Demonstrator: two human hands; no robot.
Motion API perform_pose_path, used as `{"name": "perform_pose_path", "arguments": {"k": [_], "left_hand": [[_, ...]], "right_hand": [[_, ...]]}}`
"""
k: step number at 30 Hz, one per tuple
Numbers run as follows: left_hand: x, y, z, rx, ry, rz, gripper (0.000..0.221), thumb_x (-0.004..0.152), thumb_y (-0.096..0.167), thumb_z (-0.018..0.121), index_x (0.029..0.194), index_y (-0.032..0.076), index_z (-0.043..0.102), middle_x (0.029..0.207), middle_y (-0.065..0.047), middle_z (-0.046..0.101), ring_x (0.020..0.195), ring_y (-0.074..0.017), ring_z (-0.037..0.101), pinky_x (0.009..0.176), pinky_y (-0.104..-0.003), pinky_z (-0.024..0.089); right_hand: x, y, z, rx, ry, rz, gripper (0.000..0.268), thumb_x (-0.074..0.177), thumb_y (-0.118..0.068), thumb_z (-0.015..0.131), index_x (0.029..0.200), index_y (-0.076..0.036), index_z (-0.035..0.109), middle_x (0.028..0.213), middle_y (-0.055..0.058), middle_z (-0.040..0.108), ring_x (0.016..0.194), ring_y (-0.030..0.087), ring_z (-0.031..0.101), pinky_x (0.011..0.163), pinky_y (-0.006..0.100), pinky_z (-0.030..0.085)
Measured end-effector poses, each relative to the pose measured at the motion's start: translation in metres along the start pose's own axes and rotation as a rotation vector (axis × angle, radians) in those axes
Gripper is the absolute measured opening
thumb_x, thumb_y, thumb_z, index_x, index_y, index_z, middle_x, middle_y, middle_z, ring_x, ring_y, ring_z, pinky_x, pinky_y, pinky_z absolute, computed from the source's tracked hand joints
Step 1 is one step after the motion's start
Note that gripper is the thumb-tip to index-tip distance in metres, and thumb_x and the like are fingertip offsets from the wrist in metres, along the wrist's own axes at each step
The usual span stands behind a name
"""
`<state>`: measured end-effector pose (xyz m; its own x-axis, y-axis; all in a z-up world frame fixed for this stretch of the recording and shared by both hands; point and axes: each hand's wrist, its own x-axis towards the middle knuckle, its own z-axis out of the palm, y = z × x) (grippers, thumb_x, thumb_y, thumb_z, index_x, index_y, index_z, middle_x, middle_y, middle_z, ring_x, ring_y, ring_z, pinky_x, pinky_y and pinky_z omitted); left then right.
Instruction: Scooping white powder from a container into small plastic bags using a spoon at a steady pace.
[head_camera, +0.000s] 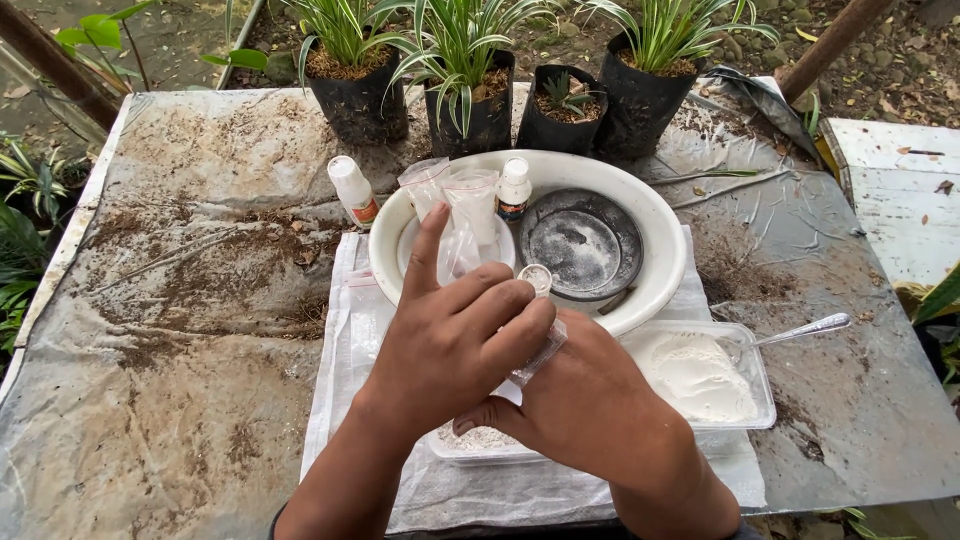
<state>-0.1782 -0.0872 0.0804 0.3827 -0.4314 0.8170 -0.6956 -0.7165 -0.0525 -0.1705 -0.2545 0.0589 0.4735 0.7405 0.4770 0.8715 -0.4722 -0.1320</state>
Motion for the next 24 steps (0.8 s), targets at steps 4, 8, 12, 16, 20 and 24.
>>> {"name": "perform_pose_path", "arguments": {"k": [4, 8, 12, 16, 20, 24], "left_hand": [[-0.002, -0.004, -0.005, -0.061, -0.093, -0.042, 0.009, 0.106, 0.002, 0.058, 0.108, 0.007, 0.065, 0.091, -0.004, 0.065, 0.082, -0.0213, 0.066, 0.118, -0.07, 0.024], [-0.002, -0.003, -0.01, -0.097, -0.232, -0.121, 0.011, 0.1, 0.007, 0.063, 0.11, 0.008, 0.06, 0.098, -0.003, 0.064, 0.099, -0.0246, 0.065, 0.118, -0.076, 0.015], [-0.006, -0.001, -0.01, -0.147, -0.343, -0.181, 0.018, 0.092, 0.012, 0.063, 0.108, 0.009, 0.057, 0.102, -0.006, 0.069, 0.116, -0.0281, 0.064, 0.119, -0.075, 0.01], [-0.011, -0.003, -0.003, -0.119, -0.317, -0.213, 0.012, 0.089, 0.002, 0.06, 0.098, 0.007, 0.055, 0.083, -0.007, 0.061, 0.084, -0.0281, 0.063, 0.122, -0.07, 0.017], [-0.015, -0.007, 0.0, -0.17, -0.25, -0.212, 0.022, 0.083, 0.01, 0.062, 0.104, 0.004, 0.056, 0.076, -0.008, 0.058, 0.072, -0.0289, 0.059, 0.119, -0.064, 0.029], [-0.013, -0.004, -0.001, -0.234, -0.137, -0.188, 0.015, 0.086, -0.009, 0.055, 0.094, 0.003, 0.059, 0.073, -0.006, 0.06, 0.067, -0.0258, 0.054, 0.113, -0.056, 0.04]], "right_hand": [[0.007, 0.005, -0.017, 0.189, -0.027, -0.016, 0.05, 0.087, -0.032, 0.08, 0.117, 0.004, 0.064, 0.112, 0.02, 0.07, 0.106, 0.041, 0.064, 0.097, 0.049, 0.048], [0.003, 0.01, -0.018, 0.008, -0.139, -0.108, 0.017, 0.092, -0.024, 0.074, 0.085, -0.009, 0.07, 0.078, 0.013, 0.068, 0.074, 0.035, 0.062, 0.065, 0.05, 0.046], [0.003, 0.01, -0.023, 0.092, -0.116, -0.082, 0.007, 0.084, -0.008, 0.074, 0.087, -0.011, 0.069, 0.079, 0.01, 0.066, 0.064, 0.036, 0.06, 0.056, 0.05, 0.044], [-0.002, 0.009, -0.02, 0.073, -0.084, -0.089, 0.011, 0.095, -0.015, 0.072, 0.085, -0.011, 0.068, 0.082, 0.007, 0.066, 0.066, 0.032, 0.059, 0.057, 0.048, 0.044], [-0.002, 0.004, -0.019, 0.044, -0.123, -0.077, 0.017, 0.096, -0.023, 0.072, 0.09, -0.008, 0.067, 0.087, 0.011, 0.068, 0.07, 0.035, 0.062, 0.062, 0.049, 0.047], [0.0, -0.005, -0.016, 0.164, -0.121, -0.033, 0.037, 0.094, -0.038, 0.075, 0.096, -0.002, 0.068, 0.083, 0.017, 0.069, 0.079, 0.041, 0.063, 0.068, 0.051, 0.047]]}}
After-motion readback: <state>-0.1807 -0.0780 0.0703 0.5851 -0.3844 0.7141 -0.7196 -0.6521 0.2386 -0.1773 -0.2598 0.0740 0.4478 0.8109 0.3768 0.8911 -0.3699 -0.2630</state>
